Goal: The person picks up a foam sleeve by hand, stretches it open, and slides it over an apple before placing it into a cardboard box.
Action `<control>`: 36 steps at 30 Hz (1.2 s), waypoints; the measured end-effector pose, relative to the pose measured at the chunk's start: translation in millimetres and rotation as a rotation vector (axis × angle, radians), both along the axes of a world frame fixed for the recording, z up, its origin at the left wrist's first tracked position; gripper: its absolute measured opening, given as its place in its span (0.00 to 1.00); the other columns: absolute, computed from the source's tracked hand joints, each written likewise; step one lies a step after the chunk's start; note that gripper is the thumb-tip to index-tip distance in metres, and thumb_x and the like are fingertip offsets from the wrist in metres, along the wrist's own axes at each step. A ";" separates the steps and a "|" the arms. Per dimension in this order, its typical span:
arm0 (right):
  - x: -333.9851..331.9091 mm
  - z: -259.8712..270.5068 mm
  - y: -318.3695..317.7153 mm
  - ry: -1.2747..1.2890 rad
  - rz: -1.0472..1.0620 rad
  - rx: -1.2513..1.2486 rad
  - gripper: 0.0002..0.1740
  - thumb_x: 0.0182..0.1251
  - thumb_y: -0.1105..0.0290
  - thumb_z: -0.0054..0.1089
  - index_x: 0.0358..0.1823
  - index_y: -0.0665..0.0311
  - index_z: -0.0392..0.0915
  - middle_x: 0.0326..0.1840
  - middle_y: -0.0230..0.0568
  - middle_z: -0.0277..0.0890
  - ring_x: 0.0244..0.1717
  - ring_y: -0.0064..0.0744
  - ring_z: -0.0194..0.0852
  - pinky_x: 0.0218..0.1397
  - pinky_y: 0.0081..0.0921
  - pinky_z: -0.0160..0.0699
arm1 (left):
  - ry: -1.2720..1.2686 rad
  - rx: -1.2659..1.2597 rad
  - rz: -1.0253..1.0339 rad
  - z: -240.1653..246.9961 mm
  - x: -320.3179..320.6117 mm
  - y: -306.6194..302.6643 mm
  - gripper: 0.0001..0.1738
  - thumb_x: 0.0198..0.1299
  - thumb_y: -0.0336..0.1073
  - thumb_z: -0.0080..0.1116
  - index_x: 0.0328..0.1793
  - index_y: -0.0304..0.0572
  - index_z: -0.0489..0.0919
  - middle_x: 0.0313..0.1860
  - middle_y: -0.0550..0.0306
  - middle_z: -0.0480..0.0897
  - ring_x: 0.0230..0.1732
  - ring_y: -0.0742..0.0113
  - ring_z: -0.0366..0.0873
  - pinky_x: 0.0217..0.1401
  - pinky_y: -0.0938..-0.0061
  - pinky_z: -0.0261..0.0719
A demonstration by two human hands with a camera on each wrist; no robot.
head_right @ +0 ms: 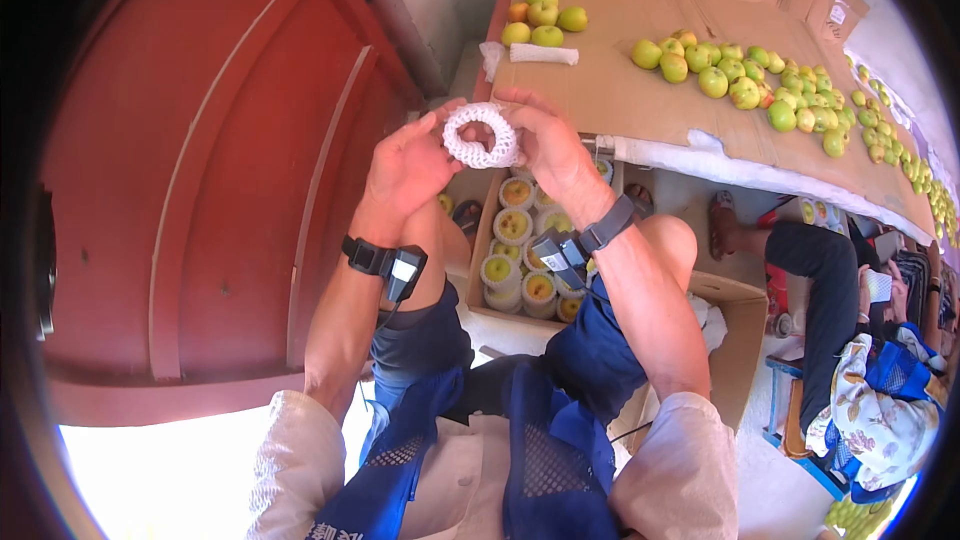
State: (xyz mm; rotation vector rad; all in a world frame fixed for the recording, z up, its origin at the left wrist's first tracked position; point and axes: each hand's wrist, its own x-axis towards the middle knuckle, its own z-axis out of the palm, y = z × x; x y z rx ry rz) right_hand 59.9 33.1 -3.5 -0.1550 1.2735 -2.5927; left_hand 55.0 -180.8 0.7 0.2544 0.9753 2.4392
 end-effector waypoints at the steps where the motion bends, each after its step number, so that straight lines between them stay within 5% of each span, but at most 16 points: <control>1: -2.0 1.5 1.3 -0.012 0.006 -0.005 0.24 0.70 0.69 0.57 0.67 0.65 0.70 0.55 0.42 0.80 0.55 0.33 0.81 0.57 0.31 0.81 | -0.046 0.024 -0.042 -1.5 -1.8 0.9 0.26 0.70 0.44 0.59 0.68 0.36 0.74 0.64 0.48 0.78 0.67 0.56 0.74 0.72 0.58 0.69; 7: -12.3 14.4 12.8 0.047 0.039 -0.002 0.27 0.74 0.71 0.47 0.73 0.70 0.64 0.60 0.49 0.78 0.56 0.39 0.81 0.64 0.37 0.80 | -0.138 0.068 -0.167 -1.6 -0.5 21.9 0.23 0.71 0.44 0.59 0.65 0.39 0.76 0.62 0.53 0.79 0.64 0.56 0.75 0.67 0.59 0.71; 17: -27.3 24.1 37.9 0.047 0.065 0.001 0.22 0.76 0.70 0.49 0.68 0.68 0.68 0.60 0.49 0.78 0.58 0.38 0.82 0.61 0.36 0.84 | -0.069 0.026 -0.132 28.4 -24.4 56.3 0.23 0.71 0.40 0.60 0.67 0.38 0.74 0.60 0.53 0.81 0.63 0.59 0.76 0.66 0.57 0.73; 19: -30.6 26.8 35.3 0.003 -0.039 0.065 0.22 0.79 0.67 0.45 0.70 0.64 0.68 0.52 0.38 0.79 0.44 0.25 0.78 0.45 0.26 0.79 | 0.069 0.079 -0.230 26.1 -51.7 53.6 0.23 0.72 0.39 0.58 0.68 0.36 0.73 0.63 0.52 0.79 0.65 0.58 0.75 0.70 0.56 0.72; 21: -47.2 6.8 50.7 0.064 -0.012 0.134 0.19 0.79 0.68 0.47 0.67 0.63 0.71 0.51 0.37 0.79 0.42 0.22 0.76 0.38 0.21 0.72 | 0.073 0.061 -0.217 28.7 -73.4 53.2 0.23 0.73 0.39 0.56 0.69 0.34 0.72 0.66 0.49 0.77 0.67 0.57 0.74 0.71 0.57 0.72; 23: -51.1 2.3 59.8 0.029 -0.079 0.303 0.20 0.74 0.68 0.52 0.64 0.66 0.73 0.46 0.37 0.81 0.36 0.20 0.76 0.32 0.17 0.64 | 0.025 0.086 0.069 44.7 -83.9 59.0 0.22 0.73 0.39 0.56 0.68 0.35 0.73 0.66 0.48 0.77 0.68 0.56 0.73 0.70 0.56 0.72; 29: -72.9 -17.0 91.4 -0.011 -0.207 0.606 0.23 0.70 0.63 0.60 0.62 0.67 0.74 0.43 0.38 0.82 0.37 0.21 0.78 0.34 0.23 0.67 | -0.058 0.203 0.269 44.8 -119.3 50.2 0.21 0.73 0.38 0.54 0.67 0.36 0.73 0.67 0.49 0.77 0.70 0.51 0.71 0.72 0.55 0.70; 33: -91.3 -20.0 97.0 -0.061 -0.271 0.774 0.22 0.70 0.64 0.59 0.62 0.64 0.74 0.41 0.35 0.82 0.37 0.21 0.77 0.33 0.18 0.64 | -0.106 0.256 0.370 37.9 -125.2 43.0 0.20 0.73 0.37 0.53 0.67 0.35 0.73 0.66 0.47 0.77 0.69 0.51 0.72 0.72 0.54 0.70; 36: -120.9 -23.6 96.2 0.024 -0.331 0.916 0.23 0.68 0.61 0.63 0.58 0.67 0.77 0.40 0.40 0.84 0.40 0.27 0.82 0.41 0.30 0.76 | -0.084 0.295 0.390 41.3 -128.6 36.2 0.21 0.73 0.36 0.52 0.67 0.34 0.73 0.67 0.46 0.76 0.69 0.50 0.72 0.72 0.54 0.70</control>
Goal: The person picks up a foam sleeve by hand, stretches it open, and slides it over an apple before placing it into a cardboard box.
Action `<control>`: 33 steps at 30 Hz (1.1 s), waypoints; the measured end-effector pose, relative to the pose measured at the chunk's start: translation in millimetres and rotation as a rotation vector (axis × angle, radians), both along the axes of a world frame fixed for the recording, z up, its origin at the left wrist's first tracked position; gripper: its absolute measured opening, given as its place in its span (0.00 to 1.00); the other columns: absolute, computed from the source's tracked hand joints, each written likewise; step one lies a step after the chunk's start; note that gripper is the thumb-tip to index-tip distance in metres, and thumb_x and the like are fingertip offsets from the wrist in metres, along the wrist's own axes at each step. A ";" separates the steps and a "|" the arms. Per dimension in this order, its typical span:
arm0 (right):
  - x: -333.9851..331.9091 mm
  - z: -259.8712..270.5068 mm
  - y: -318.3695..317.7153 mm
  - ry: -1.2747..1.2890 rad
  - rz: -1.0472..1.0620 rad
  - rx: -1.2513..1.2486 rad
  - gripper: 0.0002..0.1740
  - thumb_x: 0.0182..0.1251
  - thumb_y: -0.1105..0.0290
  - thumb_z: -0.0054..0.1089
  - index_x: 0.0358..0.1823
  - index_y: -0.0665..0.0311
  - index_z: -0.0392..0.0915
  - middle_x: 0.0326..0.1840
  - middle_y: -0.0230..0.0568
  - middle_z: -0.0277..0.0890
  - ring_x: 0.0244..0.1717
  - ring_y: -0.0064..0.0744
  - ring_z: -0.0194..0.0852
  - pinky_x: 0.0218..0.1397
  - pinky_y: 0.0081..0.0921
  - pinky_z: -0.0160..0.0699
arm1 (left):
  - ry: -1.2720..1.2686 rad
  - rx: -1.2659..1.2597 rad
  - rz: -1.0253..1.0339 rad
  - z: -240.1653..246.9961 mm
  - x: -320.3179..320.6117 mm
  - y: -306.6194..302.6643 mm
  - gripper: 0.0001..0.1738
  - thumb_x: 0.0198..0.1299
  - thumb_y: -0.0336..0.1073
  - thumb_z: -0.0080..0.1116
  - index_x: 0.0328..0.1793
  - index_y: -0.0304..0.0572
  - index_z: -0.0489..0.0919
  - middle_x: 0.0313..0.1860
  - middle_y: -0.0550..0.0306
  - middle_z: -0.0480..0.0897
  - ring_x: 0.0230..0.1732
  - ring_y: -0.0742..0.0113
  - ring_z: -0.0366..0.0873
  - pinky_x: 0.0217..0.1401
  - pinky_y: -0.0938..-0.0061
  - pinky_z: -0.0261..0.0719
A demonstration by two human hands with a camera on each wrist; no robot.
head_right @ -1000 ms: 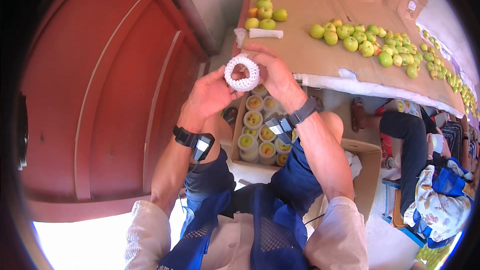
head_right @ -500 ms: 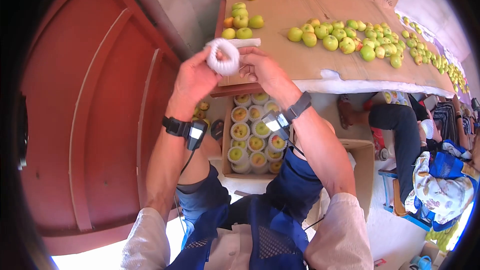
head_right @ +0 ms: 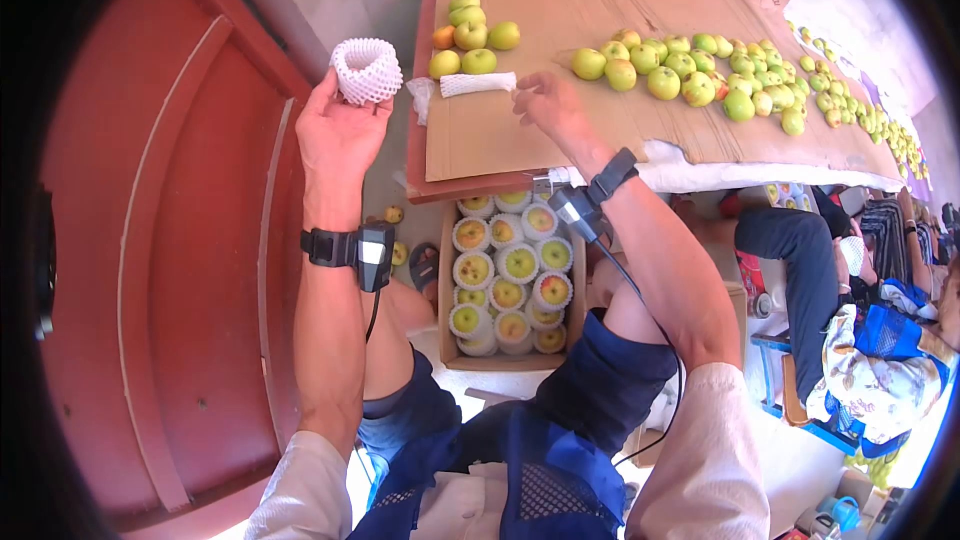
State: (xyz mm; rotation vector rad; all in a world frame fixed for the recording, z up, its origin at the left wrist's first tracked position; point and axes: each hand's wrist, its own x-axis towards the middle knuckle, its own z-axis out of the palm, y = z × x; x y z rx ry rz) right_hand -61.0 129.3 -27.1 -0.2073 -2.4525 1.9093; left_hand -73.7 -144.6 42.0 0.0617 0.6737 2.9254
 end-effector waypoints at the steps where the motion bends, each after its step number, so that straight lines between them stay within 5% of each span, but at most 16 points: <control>1: -15.6 -4.9 -0.1 0.062 0.004 0.072 0.22 0.68 0.61 0.63 0.58 0.67 0.78 0.40 0.43 0.85 0.42 0.32 0.84 0.45 0.33 0.79 | 0.007 0.020 0.010 0.0 -0.3 -2.2 0.21 0.73 0.35 0.52 0.68 0.34 0.73 0.67 0.46 0.76 0.69 0.50 0.73 0.72 0.54 0.70; 8: -83.5 -2.8 -12.3 0.205 -0.073 0.609 0.25 0.65 0.58 0.65 0.60 0.62 0.79 0.48 0.53 0.86 0.53 0.52 0.84 0.59 0.41 0.80 | 0.006 0.071 0.027 1.8 -4.4 -13.5 0.21 0.73 0.34 0.52 0.68 0.31 0.72 0.68 0.44 0.76 0.70 0.49 0.72 0.74 0.53 0.70; 17: -140.4 -32.2 -32.9 0.164 -0.018 0.695 0.37 0.60 0.53 0.69 0.68 0.63 0.72 0.64 0.55 0.78 0.64 0.53 0.78 0.66 0.42 0.76 | 0.034 0.035 0.027 3.2 -6.5 -12.2 0.22 0.71 0.36 0.55 0.68 0.31 0.73 0.67 0.48 0.77 0.70 0.52 0.72 0.75 0.55 0.68; 21: -142.7 -40.6 -35.3 0.130 0.013 0.670 0.39 0.58 0.53 0.70 0.69 0.64 0.71 0.62 0.55 0.79 0.64 0.52 0.78 0.66 0.42 0.76 | 0.053 0.017 0.016 4.7 -4.5 -12.1 0.23 0.71 0.36 0.55 0.68 0.31 0.73 0.67 0.49 0.77 0.70 0.53 0.71 0.75 0.56 0.67; 27: -135.5 -34.5 -16.4 0.135 -0.060 0.304 0.37 0.61 0.53 0.69 0.66 0.69 0.72 0.61 0.51 0.79 0.64 0.46 0.78 0.62 0.38 0.76 | 0.053 0.016 0.018 3.9 -5.9 -14.6 0.21 0.71 0.36 0.55 0.67 0.33 0.74 0.66 0.48 0.77 0.69 0.51 0.72 0.74 0.54 0.68; 29: -124.6 -24.7 -0.9 0.013 -0.014 -0.137 0.35 0.67 0.54 0.64 0.68 0.72 0.69 0.62 0.50 0.77 0.64 0.43 0.78 0.57 0.35 0.76 | 0.062 0.025 0.007 3.9 -6.1 -15.3 0.21 0.71 0.36 0.55 0.67 0.33 0.74 0.66 0.48 0.77 0.69 0.51 0.72 0.74 0.54 0.68; 33: -115.3 -20.6 22.0 0.023 0.073 -0.387 0.29 0.74 0.55 0.55 0.67 0.68 0.70 0.62 0.48 0.77 0.64 0.41 0.78 0.52 0.31 0.75 | 0.068 0.025 0.004 3.8 -6.8 -17.5 0.21 0.72 0.35 0.55 0.67 0.33 0.73 0.66 0.47 0.77 0.69 0.51 0.72 0.73 0.54 0.69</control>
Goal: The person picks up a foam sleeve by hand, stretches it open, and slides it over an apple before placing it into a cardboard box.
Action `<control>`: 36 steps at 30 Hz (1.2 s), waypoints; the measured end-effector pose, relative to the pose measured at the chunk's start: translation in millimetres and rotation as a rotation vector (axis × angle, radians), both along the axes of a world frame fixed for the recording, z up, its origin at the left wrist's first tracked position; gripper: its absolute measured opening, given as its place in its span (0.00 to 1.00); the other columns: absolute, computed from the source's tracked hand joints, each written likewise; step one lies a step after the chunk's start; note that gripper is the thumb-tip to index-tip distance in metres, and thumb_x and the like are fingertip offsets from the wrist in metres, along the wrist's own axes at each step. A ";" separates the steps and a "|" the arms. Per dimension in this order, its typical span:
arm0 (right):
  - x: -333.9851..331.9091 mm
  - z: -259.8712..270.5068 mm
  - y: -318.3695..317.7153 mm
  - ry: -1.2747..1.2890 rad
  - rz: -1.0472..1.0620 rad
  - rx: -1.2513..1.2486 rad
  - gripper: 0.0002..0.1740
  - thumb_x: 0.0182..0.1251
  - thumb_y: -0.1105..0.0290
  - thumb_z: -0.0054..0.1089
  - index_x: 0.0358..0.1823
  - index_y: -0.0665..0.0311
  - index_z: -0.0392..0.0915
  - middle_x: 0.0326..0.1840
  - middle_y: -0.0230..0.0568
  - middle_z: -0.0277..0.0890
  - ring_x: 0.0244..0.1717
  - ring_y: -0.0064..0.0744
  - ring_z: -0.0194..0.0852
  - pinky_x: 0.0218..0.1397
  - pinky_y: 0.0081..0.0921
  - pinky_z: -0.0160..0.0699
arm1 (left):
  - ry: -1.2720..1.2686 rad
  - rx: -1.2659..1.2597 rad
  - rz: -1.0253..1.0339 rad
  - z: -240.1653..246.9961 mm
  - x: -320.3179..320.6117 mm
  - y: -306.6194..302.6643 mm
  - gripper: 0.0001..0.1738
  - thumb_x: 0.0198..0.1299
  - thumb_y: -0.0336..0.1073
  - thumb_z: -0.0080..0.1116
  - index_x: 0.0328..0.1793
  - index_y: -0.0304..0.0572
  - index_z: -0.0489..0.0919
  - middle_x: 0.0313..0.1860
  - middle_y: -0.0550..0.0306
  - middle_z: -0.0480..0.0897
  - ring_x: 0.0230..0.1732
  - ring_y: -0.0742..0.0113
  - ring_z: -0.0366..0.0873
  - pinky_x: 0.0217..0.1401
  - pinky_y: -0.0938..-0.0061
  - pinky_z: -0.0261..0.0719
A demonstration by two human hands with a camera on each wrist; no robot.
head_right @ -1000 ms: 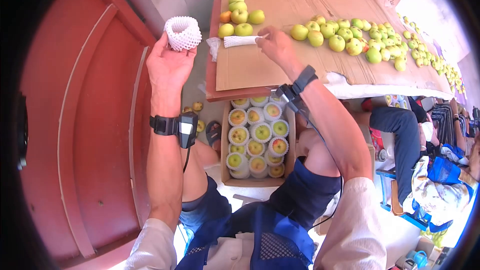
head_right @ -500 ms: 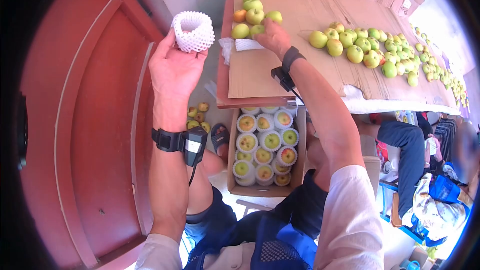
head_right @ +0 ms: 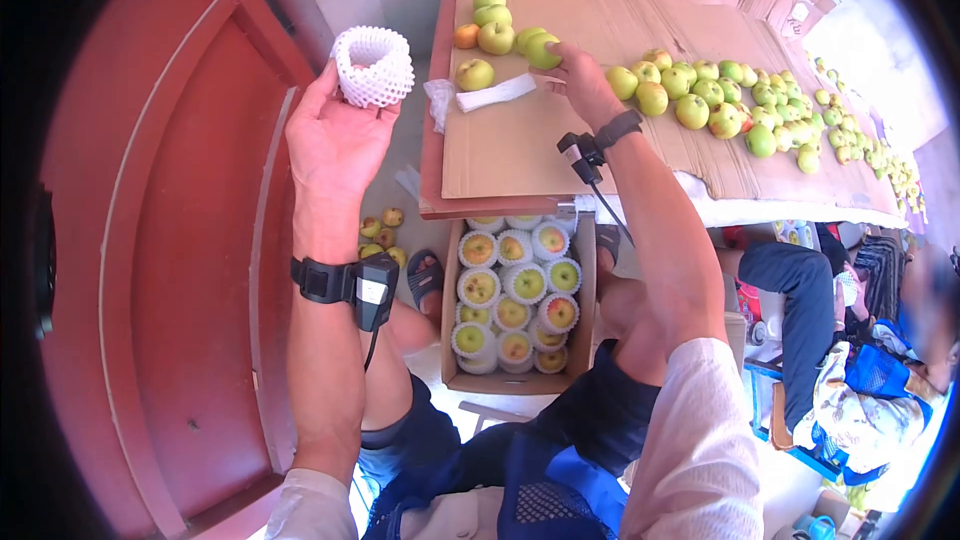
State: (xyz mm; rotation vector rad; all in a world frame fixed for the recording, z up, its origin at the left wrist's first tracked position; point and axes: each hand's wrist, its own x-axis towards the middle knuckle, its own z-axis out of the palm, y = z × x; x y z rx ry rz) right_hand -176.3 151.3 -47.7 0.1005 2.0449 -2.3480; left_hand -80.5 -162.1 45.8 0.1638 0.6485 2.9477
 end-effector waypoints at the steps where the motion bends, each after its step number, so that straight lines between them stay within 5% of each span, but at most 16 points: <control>1: 6.2 4.5 3.4 -0.012 0.006 -0.096 0.27 0.75 0.56 0.53 0.66 0.67 0.70 0.62 0.48 0.77 0.64 0.40 0.78 0.53 0.30 0.75 | -0.002 0.000 -0.001 -0.1 0.2 0.3 0.21 0.72 0.35 0.55 0.67 0.32 0.73 0.66 0.47 0.77 0.69 0.50 0.72 0.73 0.54 0.70; 6: 40.3 16.4 19.0 -0.035 0.095 -0.206 0.26 0.76 0.55 0.52 0.65 0.66 0.71 0.62 0.44 0.77 0.63 0.37 0.79 0.54 0.28 0.75 | 0.007 -0.063 -0.010 -1.5 4.5 1.6 0.23 0.72 0.37 0.53 0.68 0.31 0.72 0.66 0.49 0.77 0.70 0.53 0.72 0.73 0.58 0.69; 8: 61.1 24.8 17.9 0.050 0.184 0.185 0.29 0.74 0.55 0.52 0.68 0.66 0.72 0.62 0.44 0.77 0.61 0.34 0.79 0.53 0.30 0.75 | 0.019 -0.068 -0.025 -2.8 2.7 1.8 0.23 0.72 0.36 0.53 0.68 0.30 0.72 0.66 0.48 0.77 0.70 0.54 0.72 0.73 0.58 0.69; 9: 70.9 25.5 16.5 0.046 0.183 0.188 0.29 0.74 0.55 0.52 0.68 0.66 0.72 0.62 0.44 0.77 0.61 0.34 0.79 0.53 0.30 0.75 | 0.019 -0.061 -0.041 -2.9 2.3 2.0 0.22 0.72 0.35 0.53 0.68 0.31 0.72 0.67 0.47 0.77 0.70 0.52 0.71 0.74 0.56 0.69; 11: 90.9 24.9 10.1 0.046 0.197 0.667 0.31 0.70 0.58 0.60 0.70 0.65 0.70 0.65 0.41 0.75 0.66 0.34 0.74 0.62 0.30 0.74 | 0.019 -0.054 -0.059 -2.1 3.6 3.5 0.21 0.72 0.34 0.53 0.68 0.31 0.72 0.67 0.46 0.76 0.70 0.51 0.71 0.74 0.55 0.69; 15: 122.3 1.9 -3.1 0.180 0.260 0.762 0.37 0.59 0.65 0.68 0.71 0.61 0.69 0.65 0.48 0.75 0.64 0.44 0.75 0.70 0.36 0.71 | -0.014 -0.078 -0.063 1.3 9.1 10.2 0.21 0.73 0.34 0.53 0.68 0.31 0.72 0.68 0.46 0.75 0.70 0.51 0.71 0.73 0.55 0.69; 22: 138.7 2.2 -4.8 0.235 0.258 0.985 0.40 0.60 0.67 0.70 0.75 0.60 0.66 0.73 0.45 0.67 0.73 0.42 0.67 0.76 0.39 0.67 | -0.013 -0.132 -0.144 -1.7 10.7 15.5 0.22 0.72 0.33 0.52 0.69 0.30 0.70 0.68 0.46 0.75 0.71 0.51 0.70 0.74 0.55 0.69; 26: 141.5 5.0 -5.0 0.236 0.179 0.890 0.38 0.63 0.62 0.70 0.74 0.63 0.67 0.71 0.49 0.70 0.72 0.42 0.69 0.74 0.38 0.69 | 0.015 -0.139 -0.225 -5.7 9.4 18.4 0.24 0.71 0.33 0.53 0.70 0.30 0.70 0.69 0.45 0.74 0.71 0.51 0.70 0.73 0.55 0.70; 31: 151.2 62.6 -23.6 0.208 0.095 0.571 0.35 0.73 0.51 0.62 0.73 0.65 0.68 0.70 0.49 0.72 0.72 0.40 0.69 0.72 0.38 0.69 | 0.099 -0.167 -0.384 -0.2 20.6 28.6 0.19 0.69 0.33 0.55 0.63 0.29 0.74 0.54 0.50 0.81 0.57 0.58 0.78 0.66 0.60 0.73; 33: 159.4 81.7 -41.4 0.051 0.261 0.095 0.33 0.78 0.45 0.54 0.70 0.65 0.71 0.67 0.44 0.74 0.70 0.36 0.69 0.68 0.35 0.68 | 0.131 -0.197 -0.426 0.7 25.1 34.8 0.18 0.69 0.33 0.55 0.60 0.29 0.75 0.50 0.51 0.82 0.54 0.60 0.78 0.65 0.61 0.73; 36: 155.9 84.7 -58.4 -0.002 0.332 -0.270 0.29 0.82 0.46 0.49 0.70 0.61 0.71 0.64 0.37 0.76 0.62 0.32 0.74 0.60 0.33 0.73 | 0.172 -0.241 -0.488 -2.1 26.7 42.1 0.17 0.68 0.34 0.55 0.58 0.29 0.76 0.44 0.53 0.81 0.50 0.61 0.78 0.64 0.62 0.73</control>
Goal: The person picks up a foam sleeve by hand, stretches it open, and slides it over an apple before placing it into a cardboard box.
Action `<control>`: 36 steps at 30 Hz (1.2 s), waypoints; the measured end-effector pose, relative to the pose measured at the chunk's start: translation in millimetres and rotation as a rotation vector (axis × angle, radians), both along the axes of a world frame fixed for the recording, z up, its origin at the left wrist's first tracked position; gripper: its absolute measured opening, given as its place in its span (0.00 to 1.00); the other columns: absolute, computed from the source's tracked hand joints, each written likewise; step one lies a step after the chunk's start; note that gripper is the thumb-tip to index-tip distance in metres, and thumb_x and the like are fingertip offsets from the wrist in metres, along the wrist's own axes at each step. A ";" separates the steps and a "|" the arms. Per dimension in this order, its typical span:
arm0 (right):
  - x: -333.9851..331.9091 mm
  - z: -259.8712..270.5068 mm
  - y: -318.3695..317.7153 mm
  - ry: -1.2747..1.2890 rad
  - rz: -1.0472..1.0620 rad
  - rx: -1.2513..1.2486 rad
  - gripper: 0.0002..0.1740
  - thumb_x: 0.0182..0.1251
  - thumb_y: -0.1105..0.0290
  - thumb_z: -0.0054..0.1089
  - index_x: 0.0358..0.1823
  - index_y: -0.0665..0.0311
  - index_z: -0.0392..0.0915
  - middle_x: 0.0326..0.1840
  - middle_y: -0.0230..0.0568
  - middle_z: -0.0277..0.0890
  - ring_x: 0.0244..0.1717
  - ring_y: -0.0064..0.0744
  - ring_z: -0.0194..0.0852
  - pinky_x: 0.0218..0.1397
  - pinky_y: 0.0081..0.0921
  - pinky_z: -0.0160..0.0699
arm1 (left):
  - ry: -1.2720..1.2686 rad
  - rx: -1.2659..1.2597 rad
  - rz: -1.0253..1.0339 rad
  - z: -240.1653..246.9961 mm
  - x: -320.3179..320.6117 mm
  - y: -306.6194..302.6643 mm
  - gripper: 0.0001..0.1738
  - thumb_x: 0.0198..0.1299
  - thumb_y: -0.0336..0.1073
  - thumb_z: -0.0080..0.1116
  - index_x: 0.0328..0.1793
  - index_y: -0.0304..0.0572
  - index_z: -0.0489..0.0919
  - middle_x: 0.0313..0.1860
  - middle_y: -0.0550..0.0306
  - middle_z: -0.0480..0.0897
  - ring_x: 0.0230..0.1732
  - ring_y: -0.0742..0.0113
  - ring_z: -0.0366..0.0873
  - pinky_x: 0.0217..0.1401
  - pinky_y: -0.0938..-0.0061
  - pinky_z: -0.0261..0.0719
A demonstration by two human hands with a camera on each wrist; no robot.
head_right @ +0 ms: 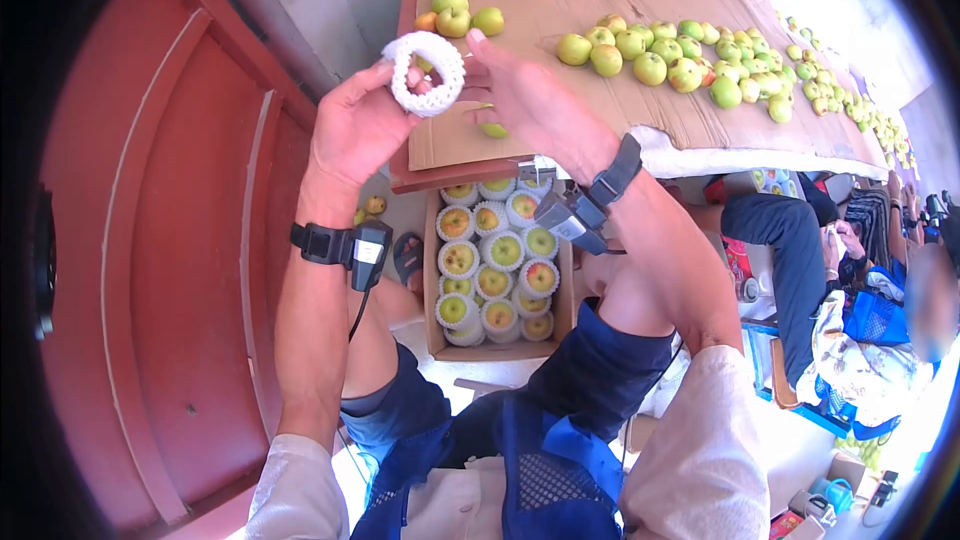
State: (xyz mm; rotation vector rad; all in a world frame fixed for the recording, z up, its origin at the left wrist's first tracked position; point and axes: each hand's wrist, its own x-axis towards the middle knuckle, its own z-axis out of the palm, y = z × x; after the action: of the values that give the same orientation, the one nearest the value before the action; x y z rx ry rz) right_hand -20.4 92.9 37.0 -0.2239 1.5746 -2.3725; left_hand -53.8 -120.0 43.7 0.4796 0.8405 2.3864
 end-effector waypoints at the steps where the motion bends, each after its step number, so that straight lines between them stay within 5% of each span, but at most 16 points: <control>1: -0.9 -1.0 0.6 0.001 0.001 -0.002 0.29 0.82 0.46 0.49 0.70 0.61 0.71 0.64 0.37 0.76 0.62 0.32 0.74 0.60 0.33 0.73 | 0.005 -0.017 -0.028 -2.8 0.1 1.2 0.17 0.68 0.34 0.55 0.57 0.29 0.77 0.43 0.53 0.81 0.50 0.61 0.77 0.64 0.62 0.73; 7: -0.6 -7.6 5.5 -0.011 0.006 -0.169 0.24 0.80 0.54 0.54 0.67 0.62 0.73 0.64 0.39 0.76 0.64 0.31 0.73 0.67 0.36 0.72 | 0.077 -0.094 -0.074 -8.2 0.5 3.6 0.21 0.67 0.36 0.57 0.61 0.29 0.74 0.43 0.53 0.80 0.47 0.62 0.76 0.63 0.64 0.74; 9: 2.4 -4.2 6.6 0.017 0.030 -0.213 0.20 0.75 0.55 0.61 0.60 0.61 0.78 0.54 0.29 0.80 0.53 0.22 0.72 0.53 0.24 0.67 | 0.082 -0.105 -0.071 -6.4 2.8 6.7 0.21 0.67 0.36 0.57 0.62 0.29 0.73 0.43 0.53 0.80 0.47 0.63 0.77 0.62 0.64 0.74; 17: 10.5 -4.9 6.6 -0.045 -0.021 -0.359 0.17 0.75 0.62 0.59 0.58 0.62 0.77 0.50 0.30 0.80 0.44 0.21 0.74 0.38 0.23 0.69 | 0.099 -0.100 -0.088 -15.9 -3.9 13.8 0.22 0.66 0.35 0.58 0.63 0.29 0.74 0.46 0.53 0.80 0.47 0.64 0.78 0.62 0.63 0.75; 21: 10.8 -8.7 17.1 -0.069 0.102 -0.286 0.14 0.79 0.61 0.55 0.56 0.61 0.77 0.47 0.29 0.78 0.39 0.18 0.71 0.27 0.16 0.61 | 0.094 -0.136 -0.083 -15.3 -0.4 14.6 0.21 0.67 0.34 0.58 0.63 0.30 0.75 0.56 0.52 0.81 0.56 0.63 0.79 0.66 0.60 0.74; 26: 3.4 -25.8 31.2 -0.063 -0.015 -0.144 0.14 0.81 0.61 0.53 0.57 0.60 0.78 0.46 0.26 0.78 0.36 0.13 0.70 0.24 0.15 0.58 | 0.093 -0.195 -0.082 -20.0 -2.9 19.4 0.21 0.68 0.33 0.58 0.65 0.31 0.75 0.63 0.50 0.80 0.64 0.62 0.78 0.68 0.58 0.75; 36: -7.5 -54.5 42.8 -0.064 -0.319 0.252 0.13 0.76 0.57 0.61 0.52 0.57 0.83 0.36 0.21 0.80 0.30 0.09 0.67 0.24 0.15 0.52 | -0.038 -0.422 -0.021 -52.5 -19.2 41.1 0.16 0.70 0.40 0.62 0.61 0.48 0.79 0.50 0.63 0.84 0.46 0.72 0.79 0.40 0.74 0.73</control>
State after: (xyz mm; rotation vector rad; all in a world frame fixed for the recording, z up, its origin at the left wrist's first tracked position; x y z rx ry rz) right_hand -27.9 135.7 -17.6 0.1679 1.9807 -2.3391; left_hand -72.9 -78.9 -8.8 0.2700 1.2722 2.1090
